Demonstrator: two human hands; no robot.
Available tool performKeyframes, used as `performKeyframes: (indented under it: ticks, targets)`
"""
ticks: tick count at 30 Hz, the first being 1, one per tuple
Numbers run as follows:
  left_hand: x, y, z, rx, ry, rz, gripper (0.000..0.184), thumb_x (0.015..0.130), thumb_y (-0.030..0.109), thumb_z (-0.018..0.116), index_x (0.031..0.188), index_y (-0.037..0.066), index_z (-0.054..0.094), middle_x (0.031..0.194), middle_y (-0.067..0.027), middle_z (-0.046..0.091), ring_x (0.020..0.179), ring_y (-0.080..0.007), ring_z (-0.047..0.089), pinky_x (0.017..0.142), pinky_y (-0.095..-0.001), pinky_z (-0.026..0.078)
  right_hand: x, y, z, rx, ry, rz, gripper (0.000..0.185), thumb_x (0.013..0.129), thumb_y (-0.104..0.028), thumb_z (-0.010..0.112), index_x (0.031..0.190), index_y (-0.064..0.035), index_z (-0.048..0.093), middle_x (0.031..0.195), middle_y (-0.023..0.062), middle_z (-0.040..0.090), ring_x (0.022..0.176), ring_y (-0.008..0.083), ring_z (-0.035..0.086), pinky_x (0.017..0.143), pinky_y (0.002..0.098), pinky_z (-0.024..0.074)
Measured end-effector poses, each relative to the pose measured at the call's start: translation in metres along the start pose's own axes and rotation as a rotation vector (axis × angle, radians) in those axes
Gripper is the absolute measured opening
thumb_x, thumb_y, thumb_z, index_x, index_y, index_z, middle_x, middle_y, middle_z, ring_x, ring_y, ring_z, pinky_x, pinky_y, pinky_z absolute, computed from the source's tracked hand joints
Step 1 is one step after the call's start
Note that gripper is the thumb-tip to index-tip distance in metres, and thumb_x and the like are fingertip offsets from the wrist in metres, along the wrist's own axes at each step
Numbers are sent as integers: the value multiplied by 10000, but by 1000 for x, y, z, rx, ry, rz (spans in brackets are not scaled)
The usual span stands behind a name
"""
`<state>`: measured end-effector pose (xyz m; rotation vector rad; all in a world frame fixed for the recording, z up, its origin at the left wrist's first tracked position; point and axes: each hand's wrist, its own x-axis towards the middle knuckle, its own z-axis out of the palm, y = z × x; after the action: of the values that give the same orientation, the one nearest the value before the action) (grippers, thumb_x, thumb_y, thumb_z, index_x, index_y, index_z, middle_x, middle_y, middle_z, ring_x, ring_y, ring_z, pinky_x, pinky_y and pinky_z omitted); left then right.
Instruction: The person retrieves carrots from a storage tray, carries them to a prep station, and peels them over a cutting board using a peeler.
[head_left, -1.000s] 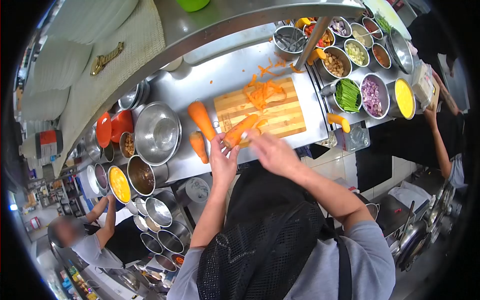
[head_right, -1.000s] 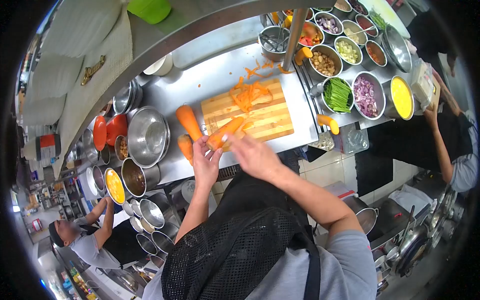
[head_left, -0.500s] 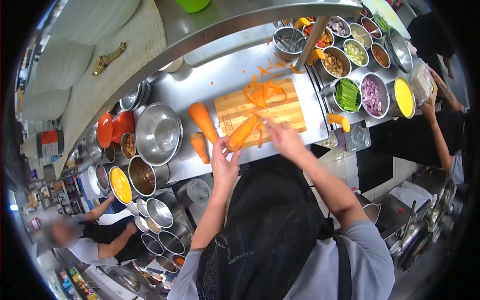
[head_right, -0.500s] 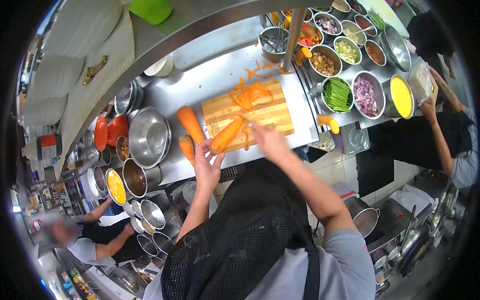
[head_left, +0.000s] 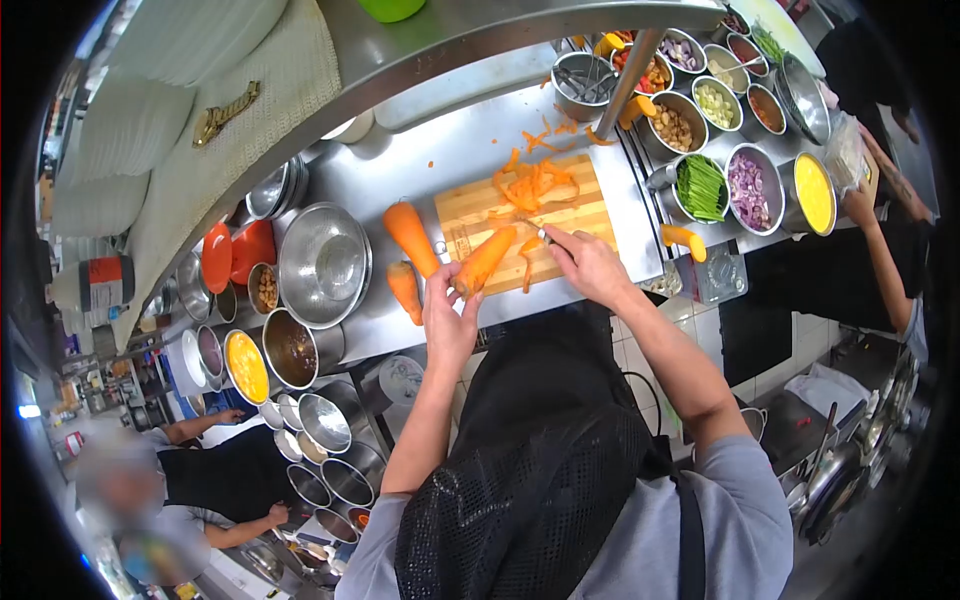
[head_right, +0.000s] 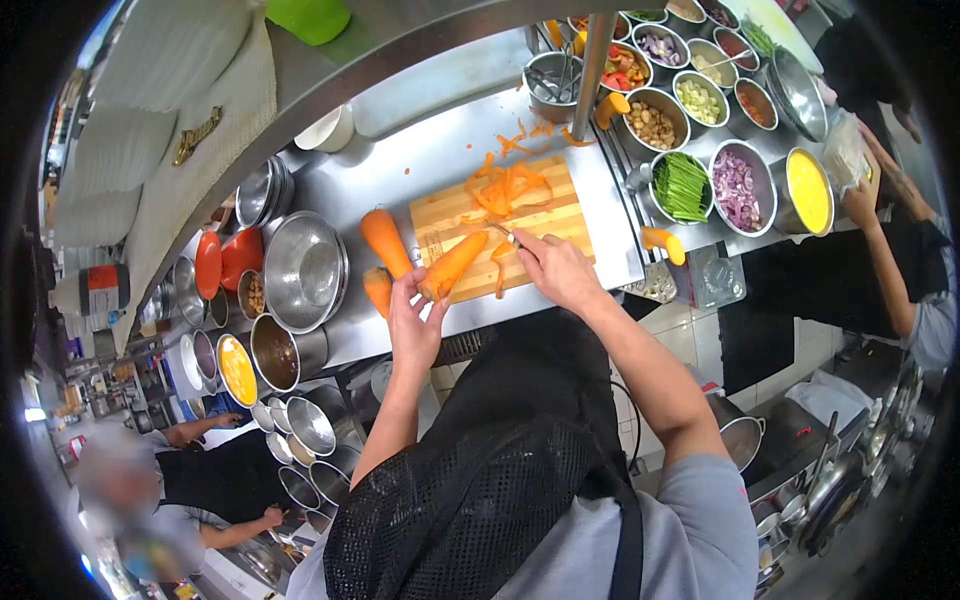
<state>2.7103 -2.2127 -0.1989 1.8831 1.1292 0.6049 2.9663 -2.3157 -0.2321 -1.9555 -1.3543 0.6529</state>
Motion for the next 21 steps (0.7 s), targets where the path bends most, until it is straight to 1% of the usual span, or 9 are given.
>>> performKeyframes:
  ticks: [2,4,5,8,10,11,13,18,21]
  targets:
    - [4,2,-1,-27,-10,22,588,906,-104,782,1419,1,514,1414,-183,590,1253,-306,685,1015,-409,653,4,-14,-10,21,18,35,423,1070,-239,650,1465,-88,669,1087,243,760,960,449,734,875,536,591]
    - [7,14,-3,-66,-7,-133,573,941,-73,757,1444,19,497,1445,-164,574,1232,-289,688,1008,-412,655,7,-19,-9,111,128,13,435,1073,-241,654,1472,-68,659,1184,260,756,1058,453,733,926,498,592]
    - [8,14,-3,-65,-7,-130,573,941,-73,757,1444,19,497,1445,-164,574,1232,-289,688,1008,-412,655,6,-22,-5,112,130,12,435,1073,-241,654,1472,-68,659,1184,260,756,1058,453,733,926,498,592]
    - [15,13,-5,-134,-18,-134,569,964,-53,735,1468,26,481,1470,-148,557,1205,-273,689,985,-403,661,5,-35,13,330,167,59,464,1048,-209,705,1483,-56,649,1260,260,746,1163,436,724,1000,452,581]
    - [18,14,-5,-189,-25,-141,576,964,-53,735,1479,24,491,1453,-144,571,1186,-259,691,970,-391,659,12,-57,29,623,171,16,517,995,-151,770,1489,-61,648,1317,233,741,1218,400,721,1052,427,566]
    - [19,14,-5,-185,-28,-138,576,964,-53,735,1479,24,491,1453,-144,571,1186,-259,691,970,-391,659,16,-65,35,627,176,16,517,995,-151,770,1489,-61,648,1317,233,741,1218,400,721,1052,427,566]
    - [21,14,-4,-160,-26,-126,578,960,-51,743,1482,20,504,1424,-142,590,1185,-250,690,980,-388,651,23,-71,48,552,139,-216,556,948,-111,806,1480,-59,652,1360,202,733,1230,373,722,1062,422,567]
    - [25,13,-4,-138,-29,-107,576,963,-46,748,1486,10,513,1399,-143,607,1187,-241,691,1005,-381,638,24,-50,60,531,144,-165,545,930,-63,777,1462,-56,656,1353,183,729,1228,354,722,1043,422,573]
    - [27,20,-5,-155,-20,-68,567,977,-24,754,1490,10,514,1353,-137,627,1189,-226,689,1008,-372,633,24,-21,39,332,221,-55,489,912,-27,751,1395,-34,676,1257,184,741,1145,374,733,985,443,585]
